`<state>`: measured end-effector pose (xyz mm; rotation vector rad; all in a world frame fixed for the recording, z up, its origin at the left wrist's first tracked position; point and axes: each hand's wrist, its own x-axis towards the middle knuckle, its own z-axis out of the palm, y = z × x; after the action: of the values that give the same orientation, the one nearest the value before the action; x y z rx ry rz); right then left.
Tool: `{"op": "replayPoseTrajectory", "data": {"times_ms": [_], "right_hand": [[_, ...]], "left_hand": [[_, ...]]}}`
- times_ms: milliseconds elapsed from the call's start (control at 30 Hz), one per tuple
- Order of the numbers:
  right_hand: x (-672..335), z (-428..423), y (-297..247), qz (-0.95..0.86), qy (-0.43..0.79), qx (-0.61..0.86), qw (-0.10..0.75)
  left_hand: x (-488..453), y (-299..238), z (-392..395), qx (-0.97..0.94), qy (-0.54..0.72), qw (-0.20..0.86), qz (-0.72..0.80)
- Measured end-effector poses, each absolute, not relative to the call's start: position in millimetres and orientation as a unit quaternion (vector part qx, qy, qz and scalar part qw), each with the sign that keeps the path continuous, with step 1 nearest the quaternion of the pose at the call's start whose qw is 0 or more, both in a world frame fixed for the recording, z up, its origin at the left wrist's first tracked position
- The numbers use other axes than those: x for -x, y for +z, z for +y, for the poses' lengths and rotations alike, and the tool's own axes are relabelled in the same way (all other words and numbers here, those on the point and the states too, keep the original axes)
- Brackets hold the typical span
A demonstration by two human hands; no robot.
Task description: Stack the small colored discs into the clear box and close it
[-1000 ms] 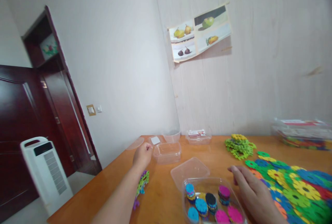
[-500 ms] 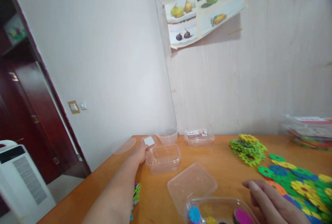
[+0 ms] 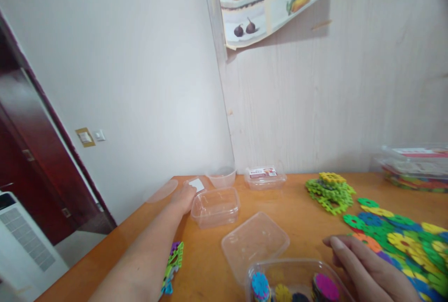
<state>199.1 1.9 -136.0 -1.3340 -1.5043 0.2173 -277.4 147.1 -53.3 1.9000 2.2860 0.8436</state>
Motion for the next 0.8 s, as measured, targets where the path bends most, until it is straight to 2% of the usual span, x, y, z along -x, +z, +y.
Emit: {"op": "replayPoseTrajectory", "data": {"times_ms": [167, 367, 433, 467, 533, 600, 800], "right_hand": [[-186.2, -8.4, -106.8, -0.648, 0.145, 0.563, 0.492], [-175.9, -13.5, -90.2, -0.651, 0.163, 0.551, 0.497], [-175.1, -12.6, -93.3, -0.65, 0.172, 0.545, 0.501], [-174.9, -12.1, -95.2, -0.647, 0.178, 0.542, 0.505], [-174.7, -11.4, -97.2, -0.642, 0.19, 0.539, 0.512], [-175.0, -11.8, -95.2, -0.639, 0.198, 0.534, 0.518], [-176.7, -25.5, -63.8, -0.579, 0.275, 0.509, 0.575]], "left_hand": [[275.6, -35.3, 140.0, -0.623, 0.297, 0.009, 0.724], [273.6, 23.6, 116.1, -0.569, 0.393, 0.007, 0.722], [265.3, 43.8, 97.7, -0.561, 0.44, 0.039, 0.7], [259.0, 52.5, 85.9, -0.566, 0.467, 0.071, 0.675], [242.9, 65.7, 58.2, -0.547, 0.59, 0.249, 0.539], [222.6, 72.1, 27.9, -0.524, 0.631, 0.362, 0.443], [146.8, 52.2, -49.3, -0.468, 0.634, 0.507, 0.35]]}}
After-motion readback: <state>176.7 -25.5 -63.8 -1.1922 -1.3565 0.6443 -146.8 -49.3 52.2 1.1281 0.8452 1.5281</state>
